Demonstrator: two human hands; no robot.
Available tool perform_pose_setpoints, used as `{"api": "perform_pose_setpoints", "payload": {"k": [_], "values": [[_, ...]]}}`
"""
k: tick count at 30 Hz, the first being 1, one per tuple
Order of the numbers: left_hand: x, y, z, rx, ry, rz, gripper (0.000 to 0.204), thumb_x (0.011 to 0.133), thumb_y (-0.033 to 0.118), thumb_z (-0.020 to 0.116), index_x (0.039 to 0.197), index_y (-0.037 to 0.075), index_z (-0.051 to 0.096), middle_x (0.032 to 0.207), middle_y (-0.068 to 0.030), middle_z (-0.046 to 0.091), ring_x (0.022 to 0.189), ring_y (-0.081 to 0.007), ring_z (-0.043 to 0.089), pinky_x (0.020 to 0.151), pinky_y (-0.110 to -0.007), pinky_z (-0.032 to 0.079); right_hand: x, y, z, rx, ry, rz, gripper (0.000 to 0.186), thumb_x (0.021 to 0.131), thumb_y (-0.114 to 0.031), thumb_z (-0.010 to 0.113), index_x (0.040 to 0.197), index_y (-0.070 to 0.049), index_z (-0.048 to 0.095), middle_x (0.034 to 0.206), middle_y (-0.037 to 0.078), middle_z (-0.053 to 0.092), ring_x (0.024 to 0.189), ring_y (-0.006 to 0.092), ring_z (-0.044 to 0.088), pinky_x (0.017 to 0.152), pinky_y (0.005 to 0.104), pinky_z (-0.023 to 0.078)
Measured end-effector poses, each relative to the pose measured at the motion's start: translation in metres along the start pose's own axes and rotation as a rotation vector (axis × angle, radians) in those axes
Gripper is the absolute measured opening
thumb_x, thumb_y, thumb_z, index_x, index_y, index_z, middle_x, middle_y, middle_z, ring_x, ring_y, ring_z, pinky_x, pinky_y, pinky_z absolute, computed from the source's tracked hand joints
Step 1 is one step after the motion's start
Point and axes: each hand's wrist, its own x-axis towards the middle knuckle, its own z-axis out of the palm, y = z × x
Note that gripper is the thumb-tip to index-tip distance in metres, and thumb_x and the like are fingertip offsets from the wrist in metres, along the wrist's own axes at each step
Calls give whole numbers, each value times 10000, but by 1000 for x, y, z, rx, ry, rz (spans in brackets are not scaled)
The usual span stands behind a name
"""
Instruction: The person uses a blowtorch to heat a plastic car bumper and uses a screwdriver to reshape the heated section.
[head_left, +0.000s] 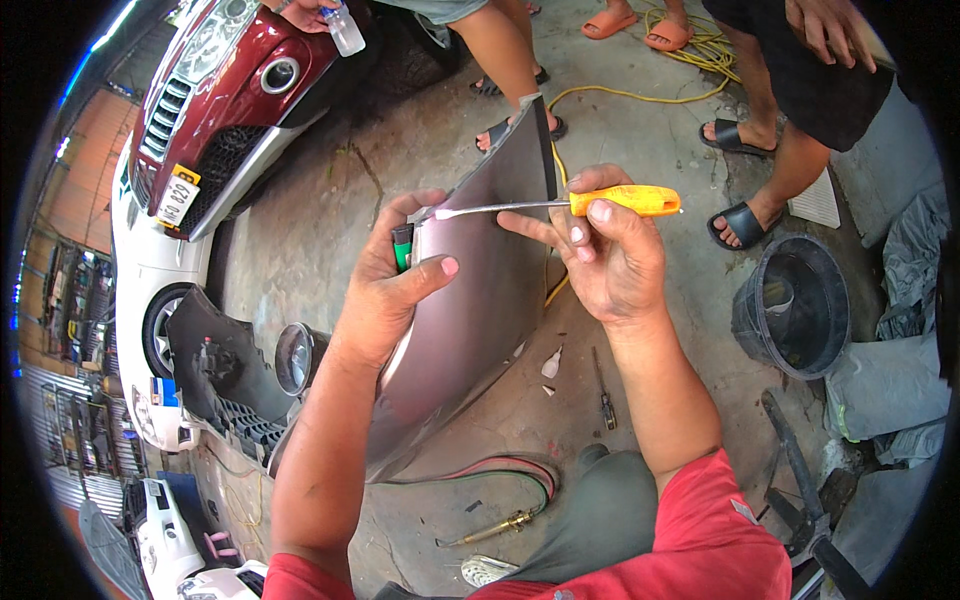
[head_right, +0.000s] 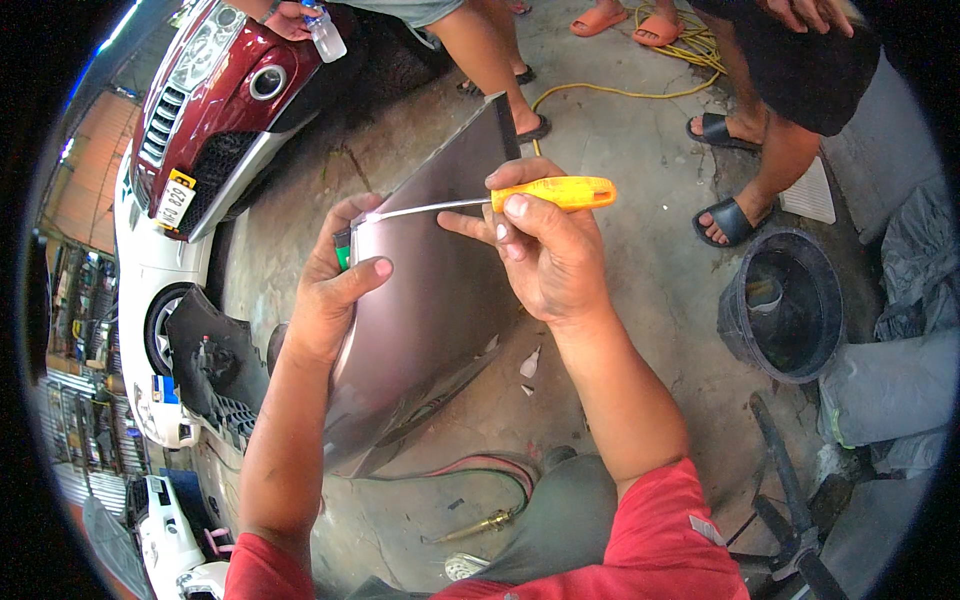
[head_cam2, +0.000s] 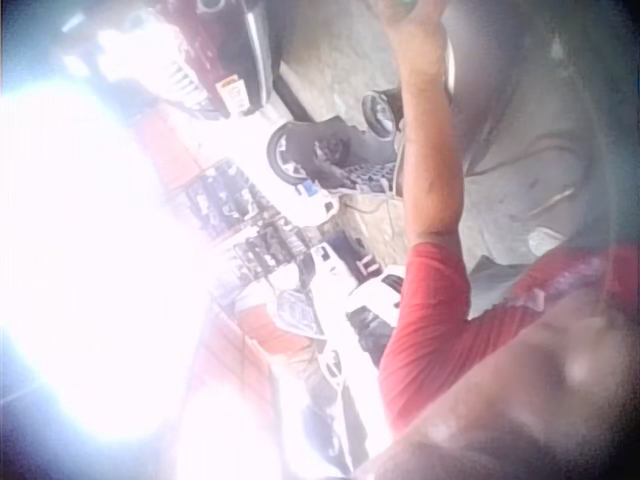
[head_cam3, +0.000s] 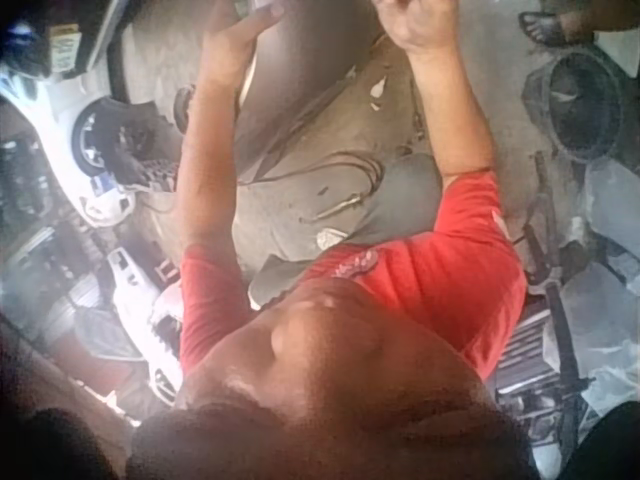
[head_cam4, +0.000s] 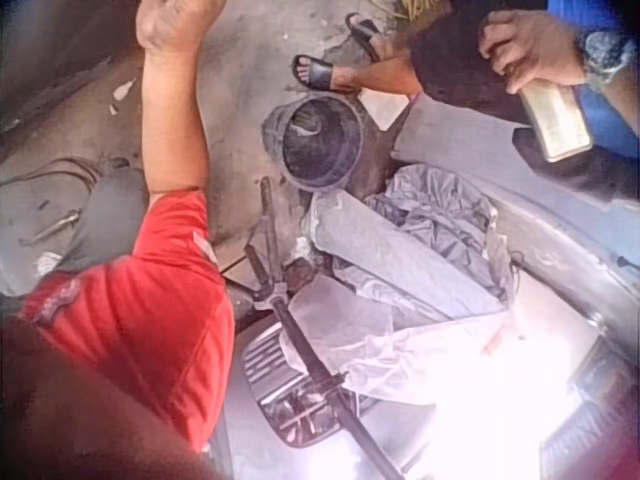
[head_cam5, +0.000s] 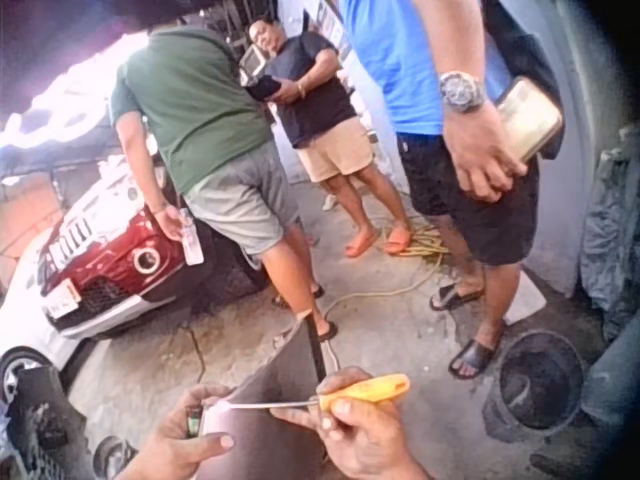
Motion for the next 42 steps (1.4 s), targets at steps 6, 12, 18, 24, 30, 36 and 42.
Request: {"api": "perform_pose_setpoints", "payload": {"k": [6,12,18,24,30,36,42], "values": [[-2,-2,2,52,21,27,729,835,161,820,1482,97,492,1215,-55,656,1097,-164,617,1002,-300,469,0,5,2,-20,21,4,207,967,-98,615,1164,-44,652,734,-12,564,617,44,506,1073,638,505],[-1,-4,0,90,20,56,742,832,191,826,1487,97,491,1225,-58,652,1110,-173,611,1013,-306,463,-1,4,5,-32,31,1,201,968,-99,613,1155,-48,663,723,-15,557,611,43,501,1078,627,505],[-2,-4,1,77,20,53,746,826,194,833,1485,100,495,1250,-64,642,1124,-178,609,1028,-311,462,-1,5,6,-60,46,1,200,970,-104,613,1157,-50,663,722,-16,561,610,44,502,1080,622,505],[-2,-4,3,82,35,68,692,848,151,809,1473,104,517,1204,-52,651,1082,-158,599,999,-299,463,-1,5,5,-60,36,1,206,973,-111,616,1165,-51,658,728,-14,563,616,44,504,1073,615,510],[-4,-3,3,62,25,63,670,861,123,790,1474,96,519,1182,-49,652,1061,-147,597,989,-291,464,-1,6,5,-75,36,-7,206,974,-110,613,1166,-47,655,729,-15,560,616,43,495,1073,610,510],[-3,-3,4,104,45,81,679,838,151,805,1461,97,539,1219,-59,642,1107,-168,590,1028,-312,448,-1,6,6,-108,35,-19,200,981,-101,603,1165,-45,655,738,-16,560,629,40,495,1072,596,513],[-1,-4,3,189,84,87,799,756,274,872,1461,95,539,1253,-57,623,1136,-187,586,1050,-313,421,-2,4,8,-149,44,-37,197,986,-96,598,1165,-38,657,747,-12,558,636,35,487,1060,573,530]]}}
